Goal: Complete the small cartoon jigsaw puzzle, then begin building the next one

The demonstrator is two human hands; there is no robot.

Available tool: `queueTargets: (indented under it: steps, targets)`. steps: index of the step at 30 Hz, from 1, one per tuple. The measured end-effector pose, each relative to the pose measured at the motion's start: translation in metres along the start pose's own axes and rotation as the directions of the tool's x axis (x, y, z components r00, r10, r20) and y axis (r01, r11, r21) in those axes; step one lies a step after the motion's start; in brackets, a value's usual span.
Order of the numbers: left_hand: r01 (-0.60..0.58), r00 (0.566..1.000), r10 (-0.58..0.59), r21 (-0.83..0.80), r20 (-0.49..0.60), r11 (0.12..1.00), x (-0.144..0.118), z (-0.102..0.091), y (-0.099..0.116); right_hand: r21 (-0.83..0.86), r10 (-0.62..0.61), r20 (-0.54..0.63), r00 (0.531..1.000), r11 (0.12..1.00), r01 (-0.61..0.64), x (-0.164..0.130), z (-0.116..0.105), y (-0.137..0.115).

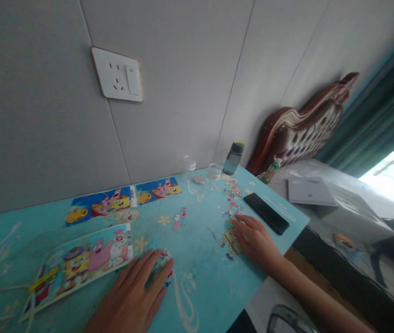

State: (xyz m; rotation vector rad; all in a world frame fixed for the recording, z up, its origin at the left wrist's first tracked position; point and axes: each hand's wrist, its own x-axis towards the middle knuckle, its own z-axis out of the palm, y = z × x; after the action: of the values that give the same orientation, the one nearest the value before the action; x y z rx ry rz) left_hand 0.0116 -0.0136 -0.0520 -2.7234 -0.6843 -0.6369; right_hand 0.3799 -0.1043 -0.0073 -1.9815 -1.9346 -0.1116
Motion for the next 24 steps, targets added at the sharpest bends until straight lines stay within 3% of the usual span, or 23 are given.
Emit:
queueTargets:
  steps: [3,9,24]
  targets:
    - [-0.008,1.0,0.008,0.006,-0.019,1.0,-0.002,0.002,0.0,-0.035,0.061,0.009,0.998,0.998,-0.06,0.02,-0.002,0.022]
    - [-0.034,0.998,0.034,-0.002,-0.061,0.999,-0.001,0.003,-0.002,-0.008,0.067,0.056,0.996,0.998,-0.067,0.056,0.007,0.032]
    - [-0.008,0.998,0.007,-0.016,-0.069,1.0,-0.003,0.002,0.001,0.142,0.06,0.118,0.991,0.987,-0.077,0.066,0.003,0.049]
